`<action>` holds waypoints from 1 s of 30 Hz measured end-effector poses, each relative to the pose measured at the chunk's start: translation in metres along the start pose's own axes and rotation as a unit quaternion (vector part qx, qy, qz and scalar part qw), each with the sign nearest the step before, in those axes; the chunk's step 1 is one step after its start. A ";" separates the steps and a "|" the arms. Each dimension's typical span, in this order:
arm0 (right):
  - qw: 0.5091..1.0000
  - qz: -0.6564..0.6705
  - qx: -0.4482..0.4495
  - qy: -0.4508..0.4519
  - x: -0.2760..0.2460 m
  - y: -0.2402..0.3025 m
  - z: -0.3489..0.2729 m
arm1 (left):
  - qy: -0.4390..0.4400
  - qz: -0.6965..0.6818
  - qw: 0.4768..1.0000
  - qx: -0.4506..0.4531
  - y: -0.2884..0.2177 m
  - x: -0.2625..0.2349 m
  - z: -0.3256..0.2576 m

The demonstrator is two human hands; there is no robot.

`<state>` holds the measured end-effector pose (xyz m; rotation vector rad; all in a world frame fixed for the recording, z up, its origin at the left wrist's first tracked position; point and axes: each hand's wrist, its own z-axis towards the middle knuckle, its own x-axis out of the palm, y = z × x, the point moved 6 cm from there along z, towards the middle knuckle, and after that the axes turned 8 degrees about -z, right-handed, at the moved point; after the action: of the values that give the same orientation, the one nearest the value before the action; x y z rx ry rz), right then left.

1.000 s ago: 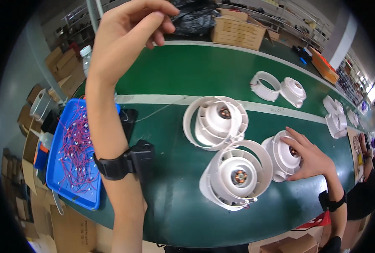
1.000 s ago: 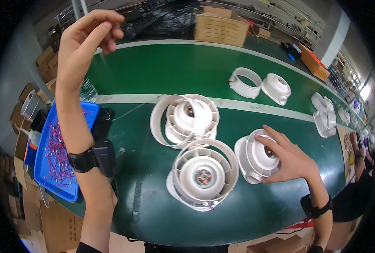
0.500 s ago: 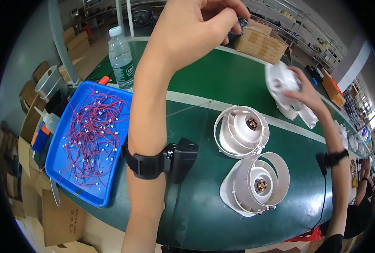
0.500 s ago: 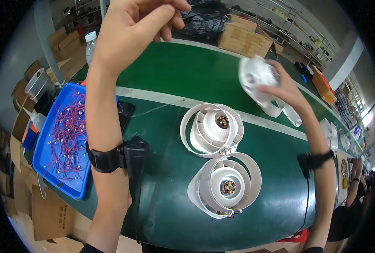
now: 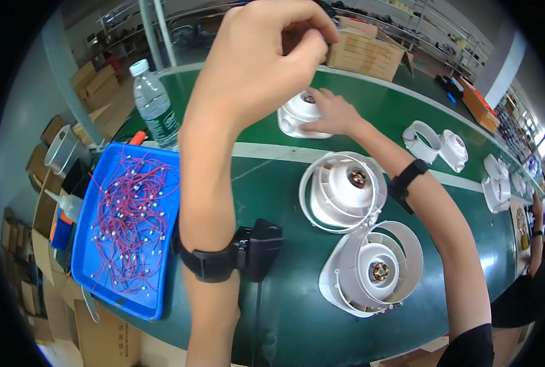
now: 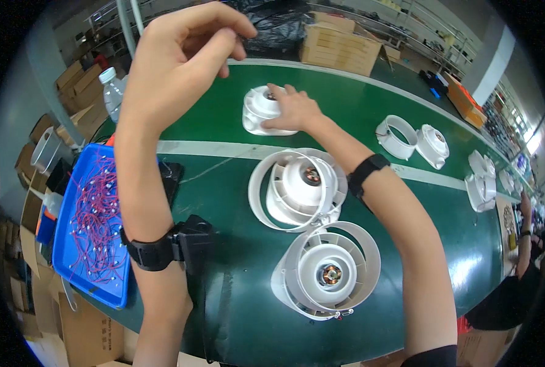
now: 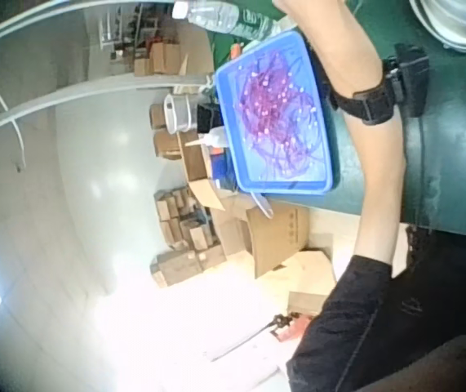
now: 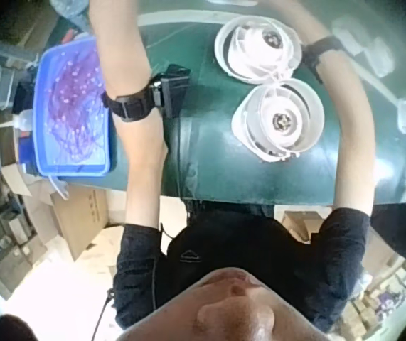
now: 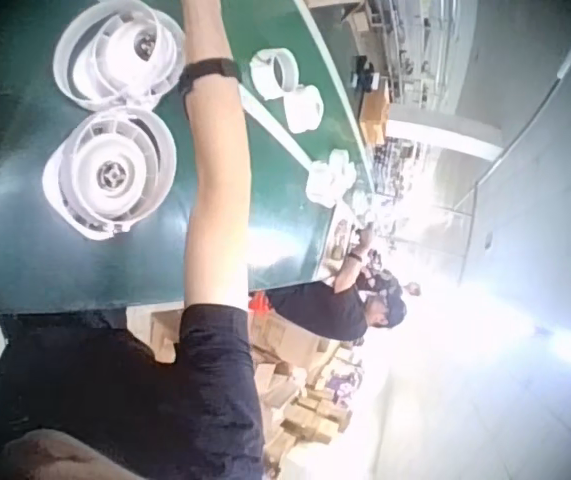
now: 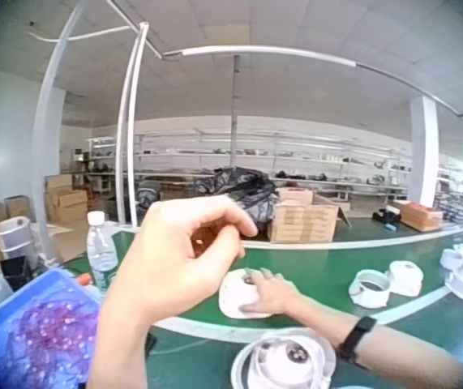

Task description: The person assembles white plastic electrical housing units on a green workbench. They pick up the base and cover, align them, and snap them together. The person repeatedly moves between the workbench and a cardboard box on the floor to retrieve new components and place finished units.

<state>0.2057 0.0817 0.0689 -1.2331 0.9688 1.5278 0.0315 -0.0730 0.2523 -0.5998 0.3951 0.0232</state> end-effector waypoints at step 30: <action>0.826 -0.185 0.526 -0.086 -0.108 -0.500 -0.474 | 0.018 0.065 0.997 -0.041 0.013 0.032 0.000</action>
<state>0.8186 -0.2510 0.0701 -0.4129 1.1162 0.5682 0.0596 -0.0655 0.2337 -0.6563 0.4682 0.1535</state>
